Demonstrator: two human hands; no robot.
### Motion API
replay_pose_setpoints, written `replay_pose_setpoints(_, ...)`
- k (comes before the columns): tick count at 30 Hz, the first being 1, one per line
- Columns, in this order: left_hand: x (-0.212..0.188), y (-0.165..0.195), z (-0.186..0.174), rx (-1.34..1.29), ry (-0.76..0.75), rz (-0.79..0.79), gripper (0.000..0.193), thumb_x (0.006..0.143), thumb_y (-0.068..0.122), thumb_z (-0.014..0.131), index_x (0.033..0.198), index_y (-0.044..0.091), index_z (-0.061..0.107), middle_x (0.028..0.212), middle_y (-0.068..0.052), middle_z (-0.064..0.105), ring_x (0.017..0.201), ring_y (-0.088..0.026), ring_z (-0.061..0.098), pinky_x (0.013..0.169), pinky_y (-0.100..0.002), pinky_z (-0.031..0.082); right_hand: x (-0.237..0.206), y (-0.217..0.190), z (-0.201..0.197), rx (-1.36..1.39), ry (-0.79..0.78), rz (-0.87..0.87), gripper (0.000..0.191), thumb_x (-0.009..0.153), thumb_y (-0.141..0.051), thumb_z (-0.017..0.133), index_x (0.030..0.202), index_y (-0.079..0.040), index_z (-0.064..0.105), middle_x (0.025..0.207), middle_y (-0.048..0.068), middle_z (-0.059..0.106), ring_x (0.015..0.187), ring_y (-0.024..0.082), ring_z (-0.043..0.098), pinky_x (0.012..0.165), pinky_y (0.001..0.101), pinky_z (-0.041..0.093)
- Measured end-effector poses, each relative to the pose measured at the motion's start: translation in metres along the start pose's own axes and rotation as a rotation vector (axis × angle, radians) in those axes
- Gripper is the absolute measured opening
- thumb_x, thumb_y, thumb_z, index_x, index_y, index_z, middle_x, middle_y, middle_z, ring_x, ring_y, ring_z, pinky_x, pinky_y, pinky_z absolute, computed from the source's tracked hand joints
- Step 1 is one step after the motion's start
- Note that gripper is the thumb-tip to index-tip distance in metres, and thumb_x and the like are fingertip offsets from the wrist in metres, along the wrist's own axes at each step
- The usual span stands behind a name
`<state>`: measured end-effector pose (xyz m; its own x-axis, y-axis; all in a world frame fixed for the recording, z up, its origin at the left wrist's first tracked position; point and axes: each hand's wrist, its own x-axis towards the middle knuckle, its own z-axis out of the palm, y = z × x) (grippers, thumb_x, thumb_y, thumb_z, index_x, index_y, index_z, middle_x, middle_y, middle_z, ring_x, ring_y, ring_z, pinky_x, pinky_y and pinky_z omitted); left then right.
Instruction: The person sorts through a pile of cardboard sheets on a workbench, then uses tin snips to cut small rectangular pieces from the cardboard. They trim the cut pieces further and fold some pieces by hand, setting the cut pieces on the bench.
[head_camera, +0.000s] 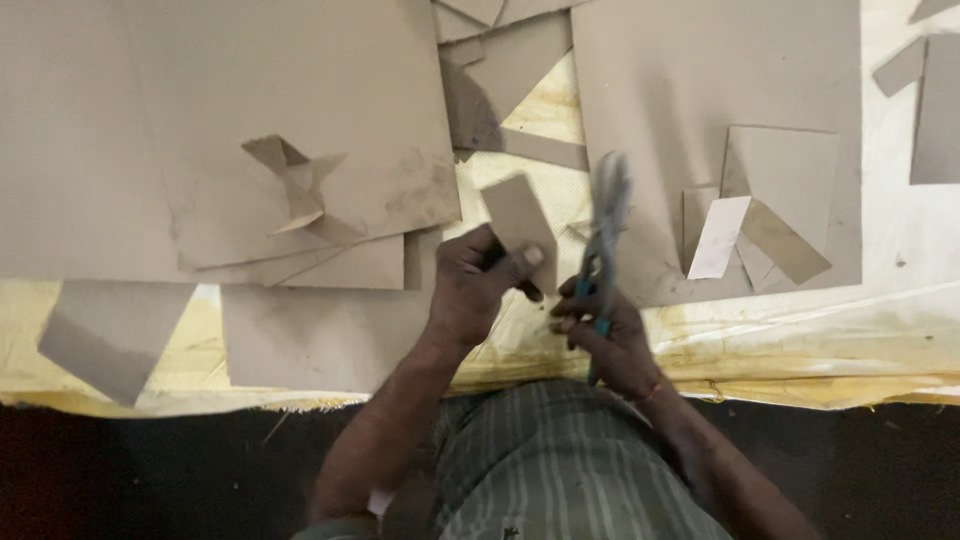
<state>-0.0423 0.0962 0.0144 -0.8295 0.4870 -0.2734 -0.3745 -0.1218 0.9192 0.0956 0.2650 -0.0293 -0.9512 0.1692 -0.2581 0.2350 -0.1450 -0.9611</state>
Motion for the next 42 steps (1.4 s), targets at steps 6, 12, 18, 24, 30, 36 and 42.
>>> replay_pose_setpoints(6, -0.020, -0.006, -0.002, 0.099, -0.242, -0.147, 0.020, 0.095, 0.010, 0.073, 0.109, -0.004, 0.071, 0.085, -0.011, 0.075, 0.069, -0.014, 0.070, 0.058, -0.029, 0.061, 0.017, -0.039, -0.032, -0.377, 0.160, 0.111, 0.031, 0.096, -0.025, 0.072, 0.106, 0.003, 0.066, 0.100, 0.012, 0.063, 0.080, 0.019, 0.071, 0.065, 0.0336, 0.065)
replay_pose_setpoints(12, -0.027, -0.008, -0.001, -0.084, -0.167, -0.209, 0.020, 0.094, 0.011, 0.074, 0.106, -0.005, 0.073, 0.087, -0.011, 0.074, 0.070, -0.017, 0.071, 0.058, -0.032, 0.063, 0.028, -0.027, -0.057, -1.259, 0.331, -0.230, 0.038, 0.094, -0.036, 0.081, 0.080, -0.002, 0.073, 0.086, 0.014, 0.064, 0.069, 0.033, 0.066, 0.062, 0.0449, 0.055)
replay_pose_setpoints(18, -0.029, -0.010, 0.003, -0.187, -0.137, -0.301, 0.021, 0.091, 0.013, 0.075, 0.104, -0.004, 0.073, 0.085, -0.011, 0.074, 0.066, -0.018, 0.071, 0.054, -0.032, 0.060, 0.020, -0.015, -0.065, -1.315, 0.342, -0.108, 0.037, 0.084, -0.040, 0.084, 0.089, -0.004, 0.076, 0.097, 0.018, 0.065, 0.073, 0.035, 0.069, 0.062, 0.0468, 0.057)
replay_pose_setpoints(24, -0.033, -0.012, 0.006, -0.115, -0.263, -0.256, 0.020, 0.094, 0.009, 0.076, 0.104, -0.008, 0.073, 0.082, -0.012, 0.073, 0.064, -0.017, 0.067, 0.055, -0.032, 0.058, 0.010, -0.053, -0.055, -1.227, 0.239, -0.271, 0.033, 0.092, -0.031, 0.079, 0.109, -0.003, 0.077, 0.122, 0.026, 0.066, 0.086, 0.035, 0.073, 0.070, 0.0411, 0.061)
replay_pose_setpoints(30, -0.038, -0.011, 0.020, 0.183, -0.380, -0.264, 0.029, 0.094, 0.015, 0.071, 0.117, -0.003, 0.069, 0.086, -0.006, 0.074, 0.070, -0.010, 0.067, 0.058, -0.027, 0.057, 0.010, -0.090, -0.039, -0.391, 0.034, -0.071, 0.034, 0.098, -0.025, 0.070, 0.122, -0.001, 0.070, 0.098, 0.012, 0.075, 0.080, 0.016, 0.073, 0.066, 0.0288, 0.061)
replay_pose_setpoints(36, -0.051, 0.004, 0.026, 0.137, -0.398, -0.288, 0.039, 0.095, 0.011, 0.070, 0.132, -0.002, 0.062, 0.095, -0.011, 0.072, 0.075, -0.012, 0.069, 0.065, -0.030, 0.061, 0.017, -0.088, -0.031, -0.228, 0.001, -0.004, 0.021, 0.097, -0.015, 0.072, 0.104, 0.004, 0.075, 0.078, 0.009, 0.073, 0.059, 0.009, 0.065, 0.049, 0.0233, 0.054)
replay_pose_setpoints(42, -0.061, 0.012, 0.009, 0.421, -0.458, 0.440, 0.043, 0.099, -0.007, 0.066, 0.139, 0.004, 0.057, 0.118, -0.014, 0.072, 0.110, -0.027, 0.074, 0.095, -0.036, 0.061, 0.015, -0.092, -0.038, -0.135, 0.047, 0.047, 0.018, 0.096, -0.013, 0.071, 0.103, 0.003, 0.074, 0.072, 0.008, 0.071, 0.055, 0.008, 0.064, 0.045, 0.0234, 0.054)
